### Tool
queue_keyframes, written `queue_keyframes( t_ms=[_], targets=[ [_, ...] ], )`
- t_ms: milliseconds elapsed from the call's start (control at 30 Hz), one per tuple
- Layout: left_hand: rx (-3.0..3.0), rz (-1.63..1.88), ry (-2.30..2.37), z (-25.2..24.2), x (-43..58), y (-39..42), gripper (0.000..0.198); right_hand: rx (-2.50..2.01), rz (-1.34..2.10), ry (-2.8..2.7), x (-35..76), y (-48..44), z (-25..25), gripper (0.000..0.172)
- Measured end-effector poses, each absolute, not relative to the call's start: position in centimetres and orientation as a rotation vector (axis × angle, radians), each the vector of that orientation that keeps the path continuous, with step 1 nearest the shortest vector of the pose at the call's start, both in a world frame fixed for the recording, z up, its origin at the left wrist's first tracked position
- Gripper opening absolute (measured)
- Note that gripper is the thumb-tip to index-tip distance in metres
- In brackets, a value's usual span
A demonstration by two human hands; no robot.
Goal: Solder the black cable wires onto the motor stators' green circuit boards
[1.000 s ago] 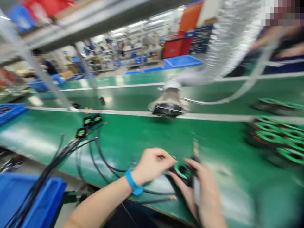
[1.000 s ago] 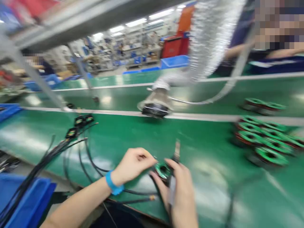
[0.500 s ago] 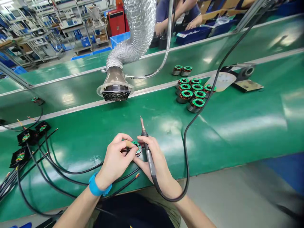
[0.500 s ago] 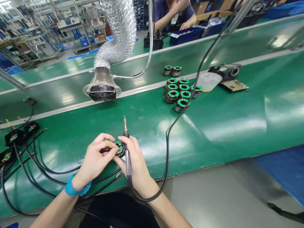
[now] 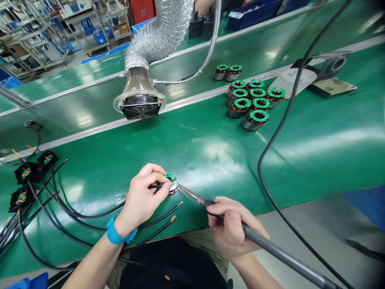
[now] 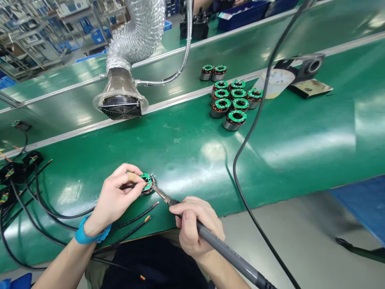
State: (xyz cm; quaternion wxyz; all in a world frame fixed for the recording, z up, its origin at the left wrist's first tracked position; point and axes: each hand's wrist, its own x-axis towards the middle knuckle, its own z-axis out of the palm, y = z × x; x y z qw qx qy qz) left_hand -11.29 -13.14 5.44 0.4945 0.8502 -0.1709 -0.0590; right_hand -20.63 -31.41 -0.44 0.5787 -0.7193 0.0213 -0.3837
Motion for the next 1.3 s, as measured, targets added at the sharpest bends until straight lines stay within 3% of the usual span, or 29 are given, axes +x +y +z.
queue_keyframes(
  t_ms=[267, 533, 867, 1300],
  targets=[
    [2.072, -0.089, -0.450, 5.3, -11.5, -13.3, 0.013, -1.616, -0.849, 0.025, -20.0, -31.2, -0.1, 0.029],
    [2.092, -0.035, -0.485, 4.9, -11.6, -13.4, 0.010, -1.420, -0.631, 0.116, -19.6, -31.5, 0.5, 0.034],
    [2.102, -0.008, -0.502, 5.1, -11.6, -13.6, 0.012, -1.243, -0.659, 0.232, -18.9, -31.4, 1.2, 0.035],
    [2.180, -0.107, -0.559, 6.0, -11.0, -13.2, 0.010, -1.309, -0.565, 0.152, -18.7, -31.6, 1.0, 0.035]
  ],
)
